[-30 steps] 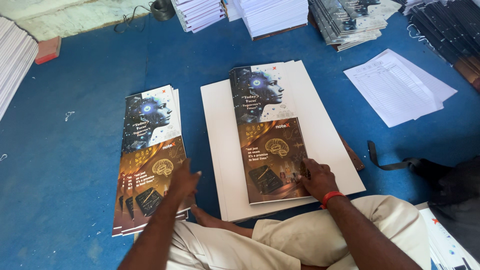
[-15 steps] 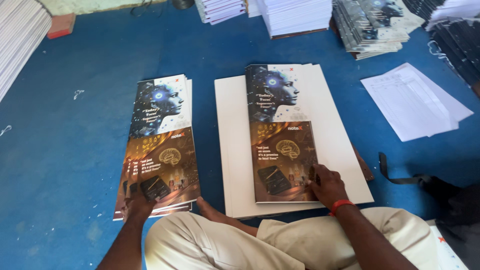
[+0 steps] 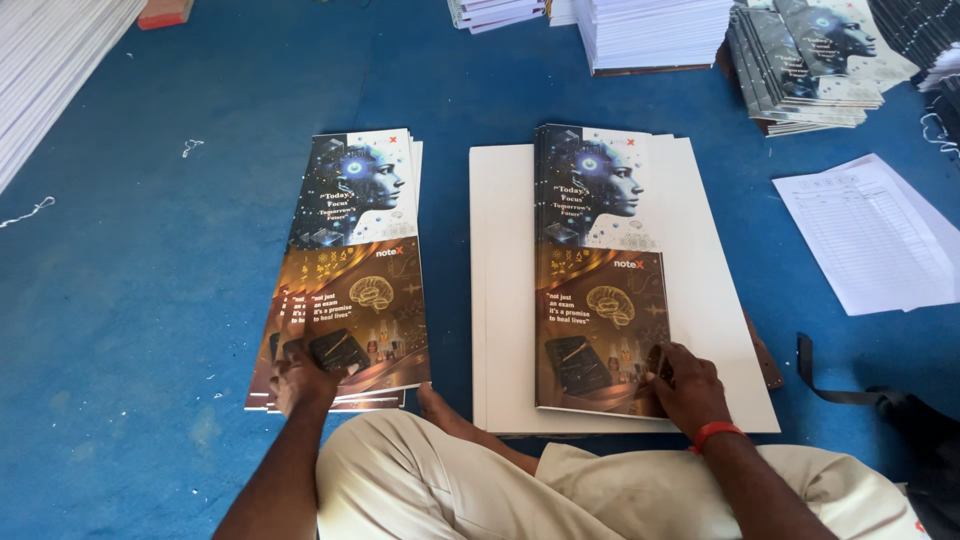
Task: The person sits on the floor and repeatedly picks up a book from a pile on the left, places it onto a stack on the right, and aligns the edges. The person continues this process until a single large stack is formed, then lifts and adjusts the stack.
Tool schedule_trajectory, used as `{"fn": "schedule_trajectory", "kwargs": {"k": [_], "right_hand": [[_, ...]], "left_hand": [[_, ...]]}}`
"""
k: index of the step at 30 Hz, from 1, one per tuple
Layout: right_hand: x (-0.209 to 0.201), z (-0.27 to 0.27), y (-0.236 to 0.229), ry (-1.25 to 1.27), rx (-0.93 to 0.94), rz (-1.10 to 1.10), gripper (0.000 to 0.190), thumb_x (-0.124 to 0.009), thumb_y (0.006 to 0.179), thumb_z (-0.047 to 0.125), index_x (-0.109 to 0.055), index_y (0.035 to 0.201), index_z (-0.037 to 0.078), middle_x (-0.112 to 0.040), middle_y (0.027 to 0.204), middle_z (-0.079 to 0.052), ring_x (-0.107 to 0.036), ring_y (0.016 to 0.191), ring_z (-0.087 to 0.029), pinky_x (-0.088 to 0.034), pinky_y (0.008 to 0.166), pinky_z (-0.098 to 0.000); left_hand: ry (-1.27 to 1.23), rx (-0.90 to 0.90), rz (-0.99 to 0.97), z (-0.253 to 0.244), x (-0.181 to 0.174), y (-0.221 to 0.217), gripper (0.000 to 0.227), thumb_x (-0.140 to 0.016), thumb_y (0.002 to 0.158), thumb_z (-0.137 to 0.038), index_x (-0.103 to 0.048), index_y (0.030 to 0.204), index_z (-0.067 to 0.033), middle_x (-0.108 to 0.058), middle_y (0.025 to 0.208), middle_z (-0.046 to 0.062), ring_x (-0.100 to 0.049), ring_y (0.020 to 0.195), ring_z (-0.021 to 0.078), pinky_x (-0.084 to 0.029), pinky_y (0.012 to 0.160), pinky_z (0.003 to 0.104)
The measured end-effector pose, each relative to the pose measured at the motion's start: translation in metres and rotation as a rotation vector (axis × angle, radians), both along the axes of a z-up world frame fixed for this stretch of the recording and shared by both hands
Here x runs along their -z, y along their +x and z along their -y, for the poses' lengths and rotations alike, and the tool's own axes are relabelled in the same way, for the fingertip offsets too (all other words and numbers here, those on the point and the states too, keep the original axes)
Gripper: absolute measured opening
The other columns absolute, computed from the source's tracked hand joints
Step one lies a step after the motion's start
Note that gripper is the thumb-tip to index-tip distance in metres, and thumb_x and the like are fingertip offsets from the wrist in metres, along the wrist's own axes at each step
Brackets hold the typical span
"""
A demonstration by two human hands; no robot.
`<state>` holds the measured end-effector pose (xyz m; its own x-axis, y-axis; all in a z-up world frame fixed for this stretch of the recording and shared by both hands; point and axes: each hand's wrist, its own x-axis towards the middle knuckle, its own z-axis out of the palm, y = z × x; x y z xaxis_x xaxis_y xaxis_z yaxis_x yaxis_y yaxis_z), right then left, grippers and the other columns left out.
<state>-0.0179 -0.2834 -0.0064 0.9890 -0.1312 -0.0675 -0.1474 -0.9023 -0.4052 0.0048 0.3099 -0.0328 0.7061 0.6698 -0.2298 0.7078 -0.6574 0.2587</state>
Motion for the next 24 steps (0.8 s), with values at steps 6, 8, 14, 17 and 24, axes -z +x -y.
{"fn": "schedule_trajectory", "kwargs": {"k": [6,8,14,17,24], "right_hand": [[0.0,0.0,0.002,0.0,0.03,-0.074,0.055,-0.071,0.09,0.032,-0.057,0.141,0.018,-0.064,0.138,-0.007,-0.056,0.126,-0.035,-0.047,0.11,-0.0462],[0.002,0.002,0.003,-0.021,-0.007,-0.031,0.055,-0.072,0.089,0.031,-0.057,0.141,0.017,-0.063,0.139,-0.007,-0.056,0.124,-0.036,-0.047,0.109,-0.0469],[-0.002,-0.001,0.001,0.02,0.015,-0.032,0.051,-0.071,0.09,0.03,-0.059,0.138,0.017,-0.066,0.133,-0.009,-0.057,0.122,-0.036,-0.048,0.106,-0.0472],[-0.008,-0.003,0.001,0.045,0.019,-0.019,0.047,-0.071,0.09,0.029,-0.061,0.135,0.017,-0.069,0.125,-0.009,-0.06,0.118,-0.035,-0.051,0.103,-0.047],[-0.009,-0.001,-0.002,0.098,0.016,0.041,0.041,-0.07,0.09,0.027,-0.061,0.13,0.016,-0.07,0.121,-0.01,-0.062,0.112,-0.037,-0.052,0.098,-0.0487]], "left_hand": [[-0.029,-0.03,-0.084,-0.001,0.005,0.009,0.125,-0.101,0.055,-0.049,-0.035,0.155,-0.0127,-0.045,0.151,0.026,-0.047,0.139,0.0429,-0.048,0.11,0.053],[-0.045,-0.008,-0.106,-0.011,0.018,0.012,0.122,-0.102,0.055,-0.051,-0.04,0.151,-0.0094,-0.05,0.147,0.027,-0.052,0.134,0.042,-0.048,0.108,0.051],[-0.118,0.237,0.13,-0.039,0.045,0.027,0.075,-0.085,0.076,-0.033,-0.059,0.144,-0.014,-0.072,0.118,0.023,-0.069,0.111,0.0434,-0.053,0.1,0.054],[-0.4,0.163,0.321,-0.043,0.022,0.042,0.06,-0.078,0.084,-0.022,-0.058,0.14,-0.014,-0.071,0.113,0.019,-0.069,0.098,0.037,-0.055,0.082,0.049],[-1.13,-0.058,0.561,-0.005,-0.079,0.062,0.044,-0.062,0.096,-0.001,-0.06,0.136,-0.0206,-0.07,0.106,0.004,-0.067,0.075,0.0197,-0.052,0.044,0.031]]}}
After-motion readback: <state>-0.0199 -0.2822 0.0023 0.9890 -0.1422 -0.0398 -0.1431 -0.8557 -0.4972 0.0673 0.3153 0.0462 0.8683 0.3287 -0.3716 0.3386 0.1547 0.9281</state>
